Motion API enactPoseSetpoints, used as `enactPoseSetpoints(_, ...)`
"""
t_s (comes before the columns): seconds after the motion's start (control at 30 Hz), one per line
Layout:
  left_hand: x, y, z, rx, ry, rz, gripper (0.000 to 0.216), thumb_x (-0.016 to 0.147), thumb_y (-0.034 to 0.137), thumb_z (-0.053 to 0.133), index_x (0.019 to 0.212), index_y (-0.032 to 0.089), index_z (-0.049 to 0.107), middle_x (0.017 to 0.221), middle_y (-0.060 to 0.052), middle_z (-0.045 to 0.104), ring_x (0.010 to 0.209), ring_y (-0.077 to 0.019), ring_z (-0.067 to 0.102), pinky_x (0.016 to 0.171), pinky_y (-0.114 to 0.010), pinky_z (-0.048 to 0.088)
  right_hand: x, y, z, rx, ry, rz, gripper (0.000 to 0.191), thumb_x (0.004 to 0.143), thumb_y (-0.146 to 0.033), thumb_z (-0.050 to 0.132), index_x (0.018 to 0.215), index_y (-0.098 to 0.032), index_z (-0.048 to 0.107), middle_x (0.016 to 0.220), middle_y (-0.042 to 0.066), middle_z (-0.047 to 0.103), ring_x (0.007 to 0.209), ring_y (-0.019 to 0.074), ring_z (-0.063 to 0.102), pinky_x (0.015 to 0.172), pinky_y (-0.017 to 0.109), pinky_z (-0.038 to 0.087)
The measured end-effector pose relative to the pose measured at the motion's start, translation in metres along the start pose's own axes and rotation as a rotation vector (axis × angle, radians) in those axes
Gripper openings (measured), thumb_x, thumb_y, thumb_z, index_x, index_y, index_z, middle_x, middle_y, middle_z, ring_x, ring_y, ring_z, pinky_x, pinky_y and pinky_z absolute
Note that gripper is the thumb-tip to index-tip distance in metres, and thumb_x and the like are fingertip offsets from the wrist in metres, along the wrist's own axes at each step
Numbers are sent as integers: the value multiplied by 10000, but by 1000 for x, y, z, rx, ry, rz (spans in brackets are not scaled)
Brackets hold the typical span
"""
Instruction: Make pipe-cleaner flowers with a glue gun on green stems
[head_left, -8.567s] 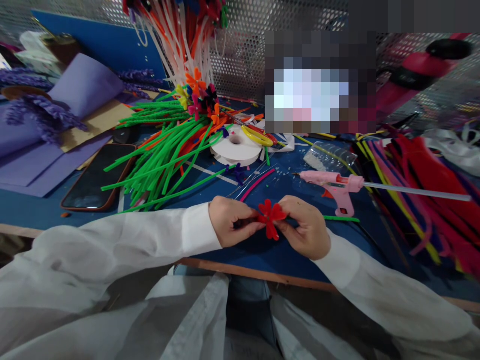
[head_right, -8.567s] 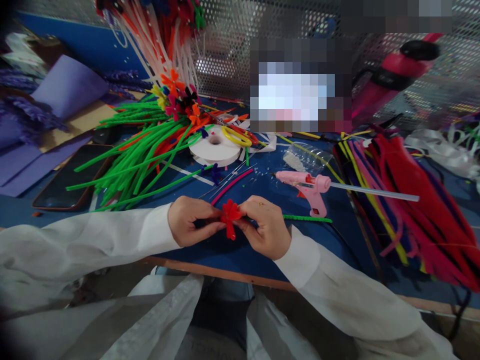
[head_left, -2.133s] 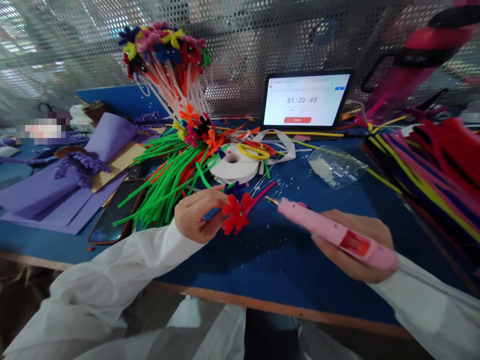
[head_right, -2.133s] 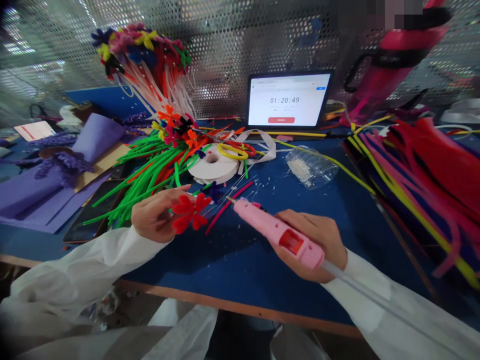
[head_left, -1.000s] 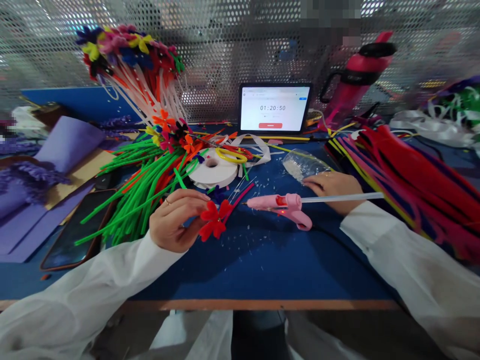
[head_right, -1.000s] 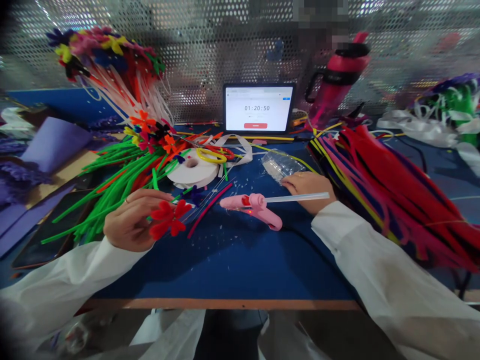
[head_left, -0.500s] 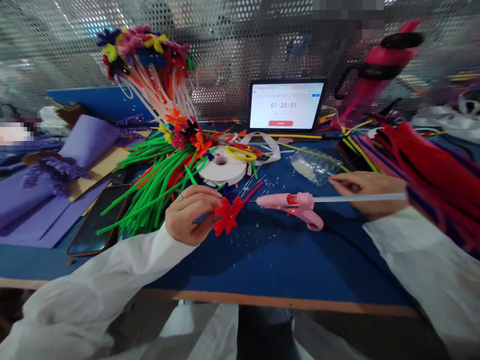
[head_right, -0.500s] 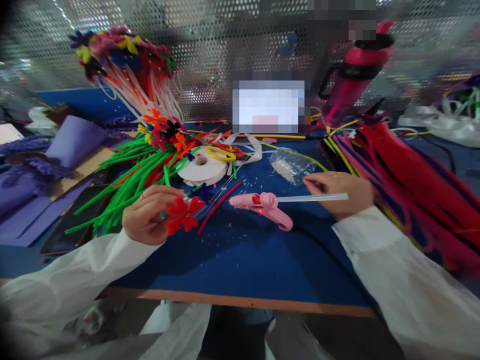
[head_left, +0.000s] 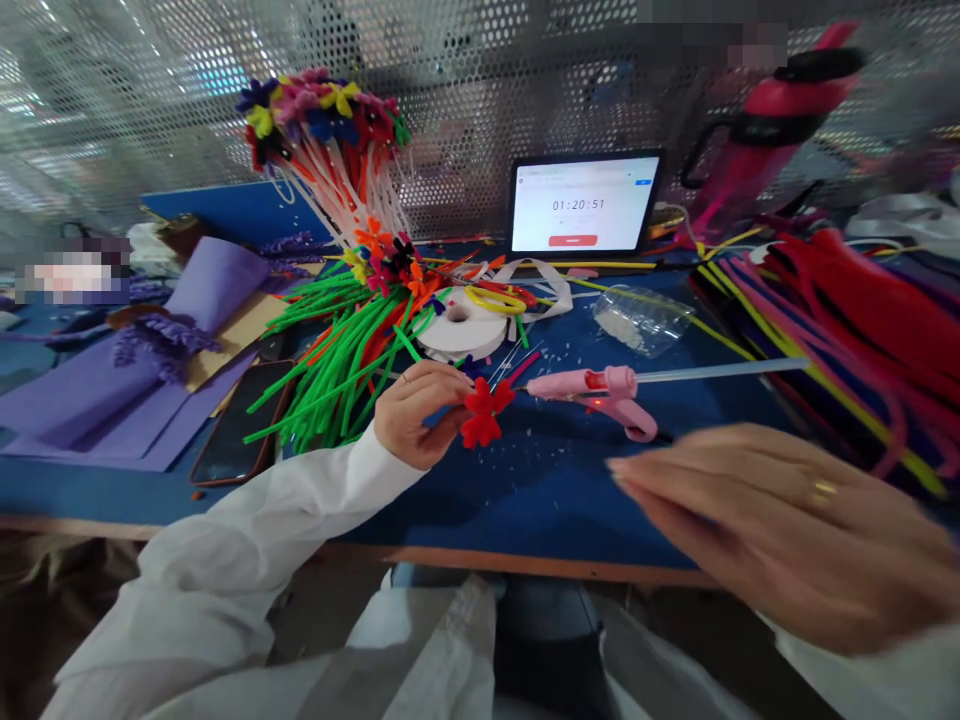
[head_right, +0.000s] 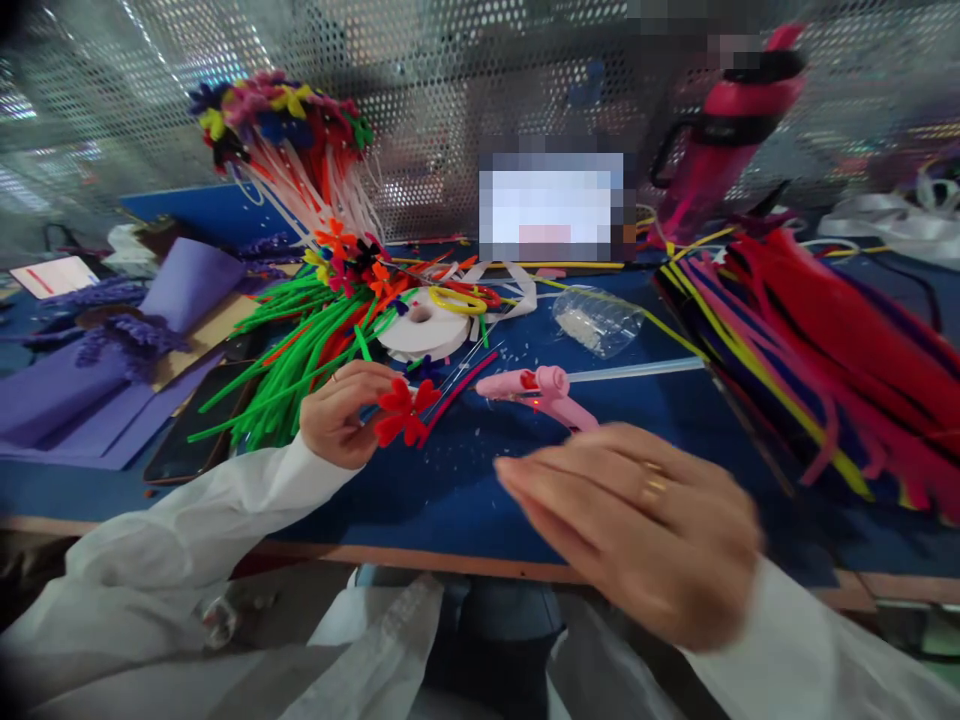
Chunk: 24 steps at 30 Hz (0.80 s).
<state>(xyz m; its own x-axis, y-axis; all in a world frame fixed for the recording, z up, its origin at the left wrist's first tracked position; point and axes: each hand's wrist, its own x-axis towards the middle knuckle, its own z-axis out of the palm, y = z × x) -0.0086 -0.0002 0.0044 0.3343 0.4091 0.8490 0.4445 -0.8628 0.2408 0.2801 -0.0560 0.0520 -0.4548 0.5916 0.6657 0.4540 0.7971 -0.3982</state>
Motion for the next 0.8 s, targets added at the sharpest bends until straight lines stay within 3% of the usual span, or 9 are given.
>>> enactPoseSetpoints(0.07,-1,2,-1,-14,2,-5,50,780,169,629,825,160,610,746,-66,687,787,-183,646,714,-324,549,30,-10,26,-120,35,-257,306,741,-131,696,989,-310,693,772,-39,736,657,144,662,648,279,566)
enactPoseSetpoints(0.1,-1,3,-2,-19,2,-6,53,780,172,633,828,159,614,745,-68,687,786,-183,644,712,-324,549,40,-10,36,-147,33,-303,267,761,-128,676,971,-293,695,773,-33,734,677,149,666,666,295,575)
enactPoseSetpoints(0.27,1,8,-5,-37,-22,-15,68,801,223,632,831,162,627,739,-67,680,775,-181,641,709,-319,554,52,0,64,-176,99,-363,209,784,-140,655,949,-257,705,803,-16,731,768,177,674,695,327,592)
enactPoseSetpoints(0.8,3,13,-6,-119,8,-30,23,815,168,610,816,145,614,739,-66,684,751,-157,631,717,-292,528,57,-1,67,-370,137,-533,268,732,-89,708,986,-166,669,813,-9,740,690,138,663,636,271,576)
